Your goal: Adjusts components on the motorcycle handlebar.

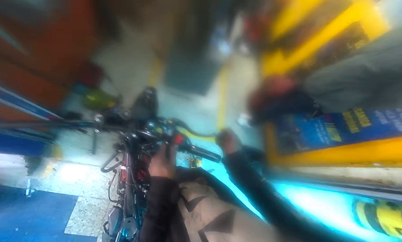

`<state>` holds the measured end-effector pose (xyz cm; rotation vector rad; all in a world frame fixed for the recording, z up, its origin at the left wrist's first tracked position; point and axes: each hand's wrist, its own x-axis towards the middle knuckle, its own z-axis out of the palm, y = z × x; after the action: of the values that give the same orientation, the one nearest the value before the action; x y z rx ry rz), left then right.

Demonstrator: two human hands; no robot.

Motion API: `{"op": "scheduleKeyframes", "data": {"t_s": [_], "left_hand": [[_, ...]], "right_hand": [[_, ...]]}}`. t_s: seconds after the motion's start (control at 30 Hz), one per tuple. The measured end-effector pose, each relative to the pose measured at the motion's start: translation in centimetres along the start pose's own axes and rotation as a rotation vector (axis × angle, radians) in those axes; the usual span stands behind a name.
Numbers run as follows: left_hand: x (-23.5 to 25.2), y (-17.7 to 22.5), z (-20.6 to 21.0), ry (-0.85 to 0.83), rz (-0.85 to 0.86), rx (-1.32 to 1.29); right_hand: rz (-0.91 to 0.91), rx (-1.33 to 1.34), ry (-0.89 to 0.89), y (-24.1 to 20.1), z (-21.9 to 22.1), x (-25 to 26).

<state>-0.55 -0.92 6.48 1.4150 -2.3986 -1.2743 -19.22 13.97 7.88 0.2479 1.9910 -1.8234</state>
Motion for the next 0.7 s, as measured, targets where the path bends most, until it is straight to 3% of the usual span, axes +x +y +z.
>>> {"op": "scheduleKeyframes", "data": {"t_s": [0.1, 0.2, 0.3, 0.47, 0.7], "left_hand": [[0.1, 0.2, -0.3, -0.006, 0.026, -0.032], [0.0, 0.0, -0.4, -0.005, 0.030, -0.055], [0.1, 0.1, -0.4, -0.002, 0.044, -0.063], [0.3, 0.5, -0.9, -0.010, 0.033, -0.040], [0.3, 0.4, -0.6, 0.035, 0.012, -0.011]], "right_hand": [[0.037, -0.404, -0.358, 0.3, -2.9, -1.8], [0.053, -0.531, -0.621, 1.1, -3.2, -2.7], [-0.030, -0.482, -0.613, 1.7, -2.9, -2.8], [-0.337, -0.617, -0.569, 2.9, -3.1, -3.1], [-0.215, -0.506, -0.599, 3.0, -2.0, -2.4]]}}
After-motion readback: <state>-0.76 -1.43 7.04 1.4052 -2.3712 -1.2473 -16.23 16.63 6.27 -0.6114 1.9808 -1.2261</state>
